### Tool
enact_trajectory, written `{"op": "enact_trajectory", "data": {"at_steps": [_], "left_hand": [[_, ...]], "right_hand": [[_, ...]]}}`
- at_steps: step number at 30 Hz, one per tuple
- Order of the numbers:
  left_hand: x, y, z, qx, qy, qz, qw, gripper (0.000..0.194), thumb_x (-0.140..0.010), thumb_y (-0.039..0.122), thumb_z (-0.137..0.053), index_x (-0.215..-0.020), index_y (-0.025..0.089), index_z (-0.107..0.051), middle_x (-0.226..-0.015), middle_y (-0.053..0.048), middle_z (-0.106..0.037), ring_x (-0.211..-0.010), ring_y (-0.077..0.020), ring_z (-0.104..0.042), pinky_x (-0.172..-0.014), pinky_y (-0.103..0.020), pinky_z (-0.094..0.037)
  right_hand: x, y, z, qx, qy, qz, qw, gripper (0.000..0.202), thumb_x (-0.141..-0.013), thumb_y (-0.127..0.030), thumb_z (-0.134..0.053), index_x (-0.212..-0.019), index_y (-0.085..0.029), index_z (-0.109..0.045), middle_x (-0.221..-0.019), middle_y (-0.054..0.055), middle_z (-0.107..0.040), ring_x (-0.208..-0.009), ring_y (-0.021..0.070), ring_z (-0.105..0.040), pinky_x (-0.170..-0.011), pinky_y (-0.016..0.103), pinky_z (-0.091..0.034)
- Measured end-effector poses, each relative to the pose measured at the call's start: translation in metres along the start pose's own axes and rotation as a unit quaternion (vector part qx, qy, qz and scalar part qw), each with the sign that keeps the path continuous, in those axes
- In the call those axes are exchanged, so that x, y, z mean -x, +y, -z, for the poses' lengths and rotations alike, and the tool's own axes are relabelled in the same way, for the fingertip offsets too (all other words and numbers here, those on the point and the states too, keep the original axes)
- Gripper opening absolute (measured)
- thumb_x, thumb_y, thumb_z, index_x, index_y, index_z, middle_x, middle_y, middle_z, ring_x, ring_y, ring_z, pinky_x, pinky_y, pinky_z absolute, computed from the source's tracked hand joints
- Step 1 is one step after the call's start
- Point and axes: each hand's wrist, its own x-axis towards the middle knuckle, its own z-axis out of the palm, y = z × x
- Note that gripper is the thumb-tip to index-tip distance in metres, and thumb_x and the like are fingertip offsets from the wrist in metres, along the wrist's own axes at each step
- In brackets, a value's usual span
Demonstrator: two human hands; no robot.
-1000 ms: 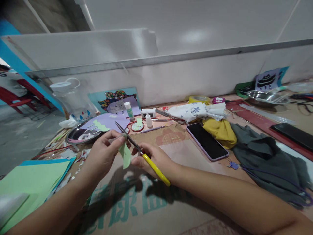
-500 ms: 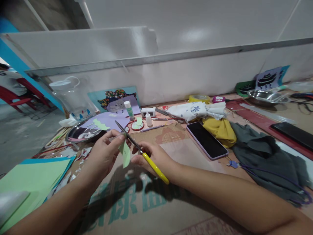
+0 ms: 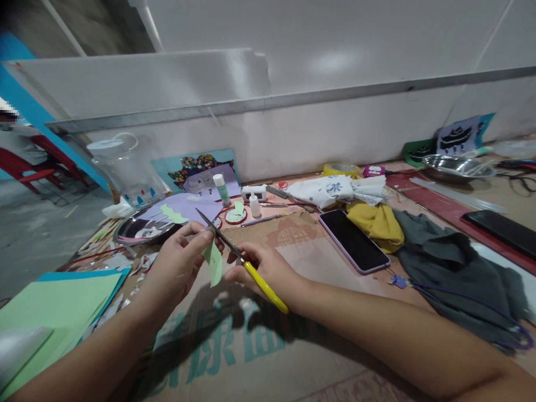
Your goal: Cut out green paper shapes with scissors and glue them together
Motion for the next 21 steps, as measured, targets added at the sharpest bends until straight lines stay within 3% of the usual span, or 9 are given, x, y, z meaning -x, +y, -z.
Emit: {"op": "enact_trajectory", "data": {"at_steps": [4,8,10,18,21], "left_hand": [[-0.004,0.003,0.005,-0.013,-0.009,-0.006,1.000,0.032,-0.078,0.042,-0.082,-0.078,0.020,-0.059,-0.070,0.003,-0.067,-0.061,-0.0120,-0.059,-0.060,-0.022,-0.046],[-0.008,0.010,0.009,-0.037,-0.037,-0.019,0.998,0.029,-0.081,0.045,-0.080,-0.085,0.018,-0.066,-0.076,-0.001,-0.070,-0.073,-0.0159,-0.066,-0.073,-0.027,-0.052],[-0.009,0.013,0.010,-0.080,-0.048,-0.034,0.995,0.028,-0.083,0.045,-0.078,-0.089,0.018,-0.071,-0.076,-0.002,-0.069,-0.072,-0.0161,-0.064,-0.070,-0.027,-0.051],[0.001,0.020,0.004,-0.216,-0.131,-0.053,0.966,0.037,-0.083,0.034,-0.074,-0.118,0.022,-0.072,-0.079,-0.002,-0.067,-0.062,-0.0138,-0.054,-0.055,-0.024,-0.043],[0.005,0.020,0.002,-0.250,-0.130,-0.069,0.957,0.053,-0.080,0.028,-0.076,-0.132,0.025,-0.067,-0.099,-0.005,-0.071,-0.063,-0.0124,-0.053,-0.057,-0.024,-0.045]], "right_hand": [[0.000,0.001,0.001,-0.011,0.013,0.002,1.000,0.066,-0.064,-0.074,-0.080,-0.093,-0.017,-0.063,-0.076,-0.001,-0.059,-0.067,0.0134,-0.050,-0.061,0.027,-0.039],[0.000,0.001,0.005,-0.024,0.023,0.042,0.999,0.072,-0.076,-0.082,-0.064,-0.106,-0.017,-0.061,-0.072,-0.005,-0.048,-0.057,0.0092,-0.041,-0.052,0.024,-0.034],[-0.001,-0.002,0.008,-0.009,0.028,0.052,0.998,0.069,-0.081,-0.080,-0.060,-0.111,-0.018,-0.057,-0.073,-0.005,-0.046,-0.056,0.0091,-0.040,-0.051,0.024,-0.033],[-0.004,-0.021,0.021,0.053,0.057,0.108,0.991,0.041,-0.089,-0.046,-0.071,-0.116,-0.020,-0.054,-0.083,-0.001,-0.056,-0.071,0.0142,-0.054,-0.068,0.030,-0.047],[-0.004,-0.020,0.019,0.036,0.037,0.102,0.993,0.038,-0.086,-0.036,-0.073,-0.116,-0.020,-0.054,-0.084,-0.001,-0.057,-0.073,0.0140,-0.056,-0.070,0.030,-0.048]]}}
